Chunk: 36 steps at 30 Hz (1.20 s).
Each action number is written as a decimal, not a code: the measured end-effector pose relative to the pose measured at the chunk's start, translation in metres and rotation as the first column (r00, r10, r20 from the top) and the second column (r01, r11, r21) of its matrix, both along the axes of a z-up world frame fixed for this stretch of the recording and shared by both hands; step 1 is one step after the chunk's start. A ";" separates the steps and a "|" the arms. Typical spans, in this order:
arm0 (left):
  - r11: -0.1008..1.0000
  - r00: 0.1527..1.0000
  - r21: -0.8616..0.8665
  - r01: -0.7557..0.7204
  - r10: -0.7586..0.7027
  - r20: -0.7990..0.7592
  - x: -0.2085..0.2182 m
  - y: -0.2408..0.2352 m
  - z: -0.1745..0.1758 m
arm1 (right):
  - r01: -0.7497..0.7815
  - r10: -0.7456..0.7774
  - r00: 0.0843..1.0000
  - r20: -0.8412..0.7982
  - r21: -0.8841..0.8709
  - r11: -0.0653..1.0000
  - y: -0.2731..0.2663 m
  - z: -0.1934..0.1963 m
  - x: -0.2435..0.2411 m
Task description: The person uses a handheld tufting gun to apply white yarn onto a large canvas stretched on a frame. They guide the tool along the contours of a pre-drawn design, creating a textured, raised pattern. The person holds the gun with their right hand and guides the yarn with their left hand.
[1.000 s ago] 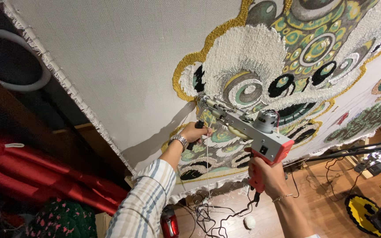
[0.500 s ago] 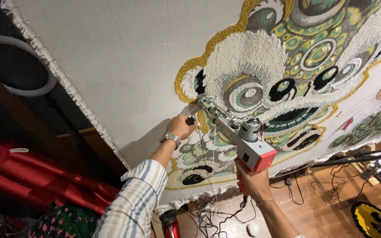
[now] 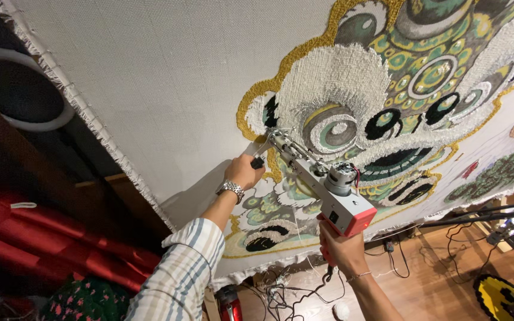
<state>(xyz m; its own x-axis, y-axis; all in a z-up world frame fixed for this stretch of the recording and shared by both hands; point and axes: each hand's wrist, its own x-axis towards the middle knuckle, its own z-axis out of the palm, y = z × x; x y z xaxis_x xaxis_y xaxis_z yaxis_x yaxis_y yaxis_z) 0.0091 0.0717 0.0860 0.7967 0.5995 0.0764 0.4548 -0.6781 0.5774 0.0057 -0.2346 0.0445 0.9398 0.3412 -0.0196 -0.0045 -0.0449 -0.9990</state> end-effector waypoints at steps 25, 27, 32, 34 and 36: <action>0.999 0.993 -0.037 -0.001 0.006 0.118 -0.003 -0.012 -0.002 | -0.003 0.004 1.000 -0.022 0.033 0.999 -0.007 0.004 -0.004; 0.998 0.994 -0.069 0.011 -0.004 0.107 -0.003 -0.013 -0.007 | -0.016 0.018 0.999 -0.036 0.038 0.999 -0.010 0.007 -0.005; 0.941 0.979 -0.313 0.126 -0.067 0.193 0.001 -0.023 -0.027 | -0.039 0.042 0.997 -0.068 0.038 0.999 -0.029 0.003 0.004; 0.852 0.959 -0.475 0.218 -0.095 0.268 0.011 -0.035 -0.043 | -0.046 0.046 0.997 -0.060 0.003 0.999 -0.043 0.001 0.013; 0.726 0.917 -0.600 0.336 -0.107 0.385 0.026 -0.050 -0.059 | -0.071 0.072 0.997 -0.022 0.022 0.997 -0.055 0.005 0.017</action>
